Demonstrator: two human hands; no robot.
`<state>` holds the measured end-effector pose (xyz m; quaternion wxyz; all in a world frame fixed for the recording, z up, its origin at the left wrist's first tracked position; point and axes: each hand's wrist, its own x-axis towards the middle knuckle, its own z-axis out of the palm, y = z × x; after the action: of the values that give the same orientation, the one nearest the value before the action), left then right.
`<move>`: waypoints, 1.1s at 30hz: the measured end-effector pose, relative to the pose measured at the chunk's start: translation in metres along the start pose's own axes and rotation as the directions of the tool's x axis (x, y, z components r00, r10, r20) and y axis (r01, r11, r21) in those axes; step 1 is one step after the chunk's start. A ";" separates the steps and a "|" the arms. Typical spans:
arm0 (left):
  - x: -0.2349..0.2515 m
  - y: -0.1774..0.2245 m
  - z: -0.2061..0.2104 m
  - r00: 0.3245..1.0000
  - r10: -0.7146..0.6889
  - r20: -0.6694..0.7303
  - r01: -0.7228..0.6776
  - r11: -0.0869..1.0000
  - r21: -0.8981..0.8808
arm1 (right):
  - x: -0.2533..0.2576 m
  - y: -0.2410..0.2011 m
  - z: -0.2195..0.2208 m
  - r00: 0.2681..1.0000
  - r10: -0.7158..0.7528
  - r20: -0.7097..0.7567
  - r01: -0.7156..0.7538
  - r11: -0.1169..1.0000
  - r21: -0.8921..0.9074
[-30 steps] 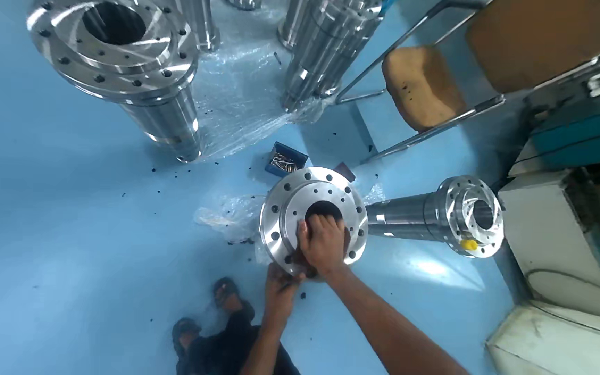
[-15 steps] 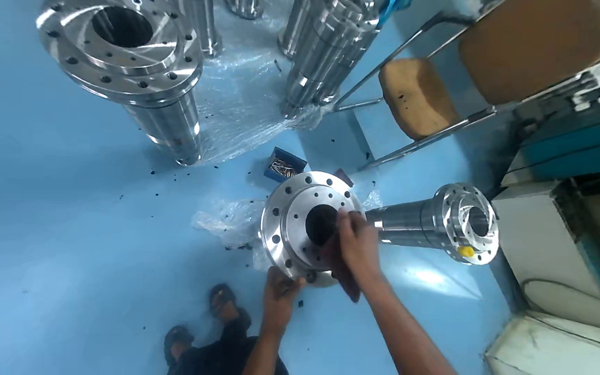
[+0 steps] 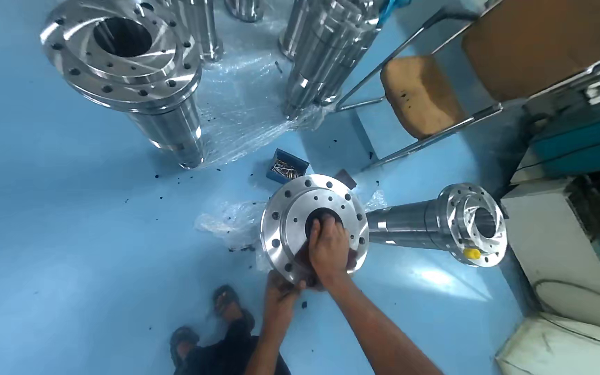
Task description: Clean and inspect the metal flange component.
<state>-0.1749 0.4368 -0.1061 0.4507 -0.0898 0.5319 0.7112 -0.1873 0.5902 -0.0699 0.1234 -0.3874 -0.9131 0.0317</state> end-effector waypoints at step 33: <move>0.071 0.092 0.032 0.884 0.298 -0.360 -0.049 0.825 0.563 | 0.125 0.052 0.013 0.964 0.244 0.101 -0.242 0.970 -0.030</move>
<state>-0.2726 0.5000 -0.0738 0.2596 -0.0651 0.8024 0.5334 -0.2378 0.7170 -0.0656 0.0676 -0.4954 -0.8640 0.0586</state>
